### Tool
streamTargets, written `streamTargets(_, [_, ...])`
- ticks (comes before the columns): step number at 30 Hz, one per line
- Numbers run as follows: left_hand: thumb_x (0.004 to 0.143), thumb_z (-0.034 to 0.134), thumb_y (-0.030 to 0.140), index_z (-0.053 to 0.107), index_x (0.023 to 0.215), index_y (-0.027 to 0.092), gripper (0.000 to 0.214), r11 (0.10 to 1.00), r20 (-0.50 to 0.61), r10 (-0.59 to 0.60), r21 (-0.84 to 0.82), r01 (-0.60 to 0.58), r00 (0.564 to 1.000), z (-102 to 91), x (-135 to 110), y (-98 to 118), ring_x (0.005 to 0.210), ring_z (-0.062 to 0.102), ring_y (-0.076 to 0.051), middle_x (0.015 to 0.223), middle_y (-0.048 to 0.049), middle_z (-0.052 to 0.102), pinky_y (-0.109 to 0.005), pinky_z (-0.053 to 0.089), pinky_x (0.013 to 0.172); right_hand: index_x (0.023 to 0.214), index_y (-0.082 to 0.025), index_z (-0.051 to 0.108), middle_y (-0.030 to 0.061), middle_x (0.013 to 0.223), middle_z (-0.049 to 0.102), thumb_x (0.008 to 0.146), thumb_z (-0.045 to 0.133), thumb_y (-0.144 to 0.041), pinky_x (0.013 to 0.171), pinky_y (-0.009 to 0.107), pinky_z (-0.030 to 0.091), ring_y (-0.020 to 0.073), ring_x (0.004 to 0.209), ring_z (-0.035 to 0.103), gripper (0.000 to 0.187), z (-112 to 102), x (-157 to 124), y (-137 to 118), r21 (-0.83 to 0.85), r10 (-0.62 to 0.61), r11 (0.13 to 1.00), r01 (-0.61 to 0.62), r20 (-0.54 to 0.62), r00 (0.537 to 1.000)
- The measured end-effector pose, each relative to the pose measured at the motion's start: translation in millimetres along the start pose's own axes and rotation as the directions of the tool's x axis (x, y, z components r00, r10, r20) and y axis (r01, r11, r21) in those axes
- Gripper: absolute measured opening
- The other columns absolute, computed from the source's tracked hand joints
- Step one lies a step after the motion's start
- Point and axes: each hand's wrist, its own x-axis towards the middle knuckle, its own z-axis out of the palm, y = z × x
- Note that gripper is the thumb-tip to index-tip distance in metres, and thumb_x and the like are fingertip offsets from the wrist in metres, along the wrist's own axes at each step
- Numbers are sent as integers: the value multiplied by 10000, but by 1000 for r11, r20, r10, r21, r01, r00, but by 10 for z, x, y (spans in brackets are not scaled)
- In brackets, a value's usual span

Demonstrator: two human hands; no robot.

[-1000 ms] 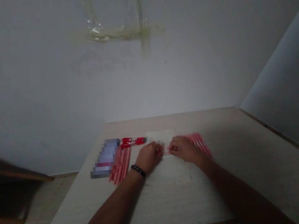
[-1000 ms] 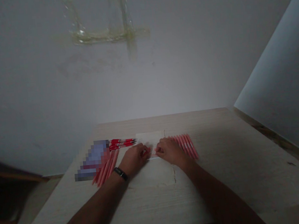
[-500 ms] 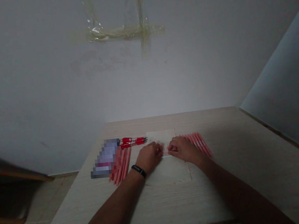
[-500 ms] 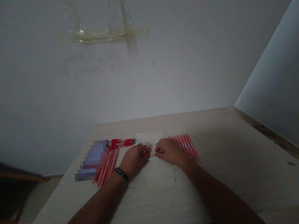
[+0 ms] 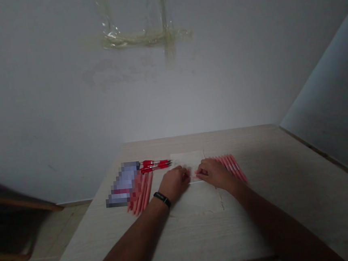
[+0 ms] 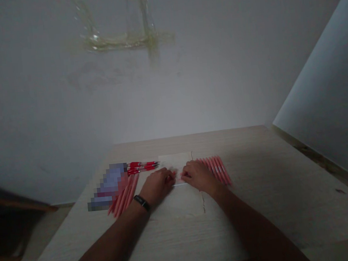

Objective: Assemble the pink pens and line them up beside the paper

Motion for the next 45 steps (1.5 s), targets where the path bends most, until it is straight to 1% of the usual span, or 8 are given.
streamTargets(9, [888, 550, 299, 691, 895, 203, 171, 999, -20, 2, -36, -3, 1000, 13, -6, -7, 798, 627, -177, 930, -74, 684, -263, 389, 663, 854, -186, 713, 29, 833, 665, 865, 684, -267, 755, 265, 395, 151, 800, 591, 87, -31, 5, -15, 0, 9, 1000, -9, 40, 999])
streamTargets(13, [896, 545, 279, 685, 896, 202, 160, 994, -82, 13, -108, -22, 997, 15, -3, -29, 798, 617, -170, 927, -69, 676, -260, 388, 674, 854, -188, 706, 35, 854, 674, 855, 701, -266, 779, 272, 412, 165, 840, 605, 78, -25, -7, -13, 40, -19, 999, 17, 44, 999])
streamTargets(19, [901, 559, 287, 667, 872, 196, 144, 980, -156, 23, -191, -53, 988, 66, 21, -73, 775, 602, -150, 909, -52, 657, -243, 384, 665, 846, -191, 700, 40, 863, 679, 866, 693, -257, 784, 283, 408, 177, 857, 610, 70, -17, -12, -5, 18, -11, 1000, 10, 61, 998])
streamTargets(25, [903, 550, 254, 669, 891, 190, 137, 968, -178, 47, -233, -88, 983, 89, 25, -98, 798, 600, -149, 914, -52, 647, -242, 400, 700, 826, -173, 660, 28, 838, 650, 890, 676, -238, 757, 273, 393, 160, 818, 585, 93, -39, -7, -20, 49, -46, 998, 46, 8, 999])
streamTargets(30, [899, 550, 228, 675, 892, 189, 132, 961, -175, 42, -260, -88, 984, 65, 21, -77, 792, 598, -148, 921, -51, 653, -248, 407, 704, 843, -175, 618, 21, 819, 641, 930, 634, -284, 703, 262, 374, 153, 770, 563, 140, -49, -6, 7, 104, 6, 995, 2, -71, 997])
streamTargets(35, [898, 550, 220, 669, 900, 178, 126, 951, -165, 31, -300, -80, 986, 28, 17, -43, 765, 583, -147, 904, -58, 655, -245, 399, 675, 843, -182, 601, 15, 806, 638, 939, 621, -305, 673, 255, 358, 149, 742, 559, 157, -44, -9, 9, 131, -11, 991, 20, -70, 998])
streamTargets(41, [883, 562, 197, 665, 905, 181, 107, 945, -170, 40, -313, -93, 985, 9, 7, -40, 772, 582, -151, 892, -51, 655, -249, 396, 674, 850, -184, 594, 10, 829, 632, 933, 622, -258, 710, 255, 368, 147, 771, 561, 115, -54, -12, 1, 134, -42, 990, 52, -75, 996])
streamTargets(45, [875, 571, 185, 660, 904, 180, 95, 942, -175, 32, -323, -88, 984, 14, 11, -40, 783, 587, -156, 901, -53, 668, -251, 400, 683, 848, -189, 593, 4, 826, 632, 934, 625, -285, 738, 266, 371, 148, 774, 562, 133, -57, -13, 4, 123, -44, 991, 54, -82, 996])
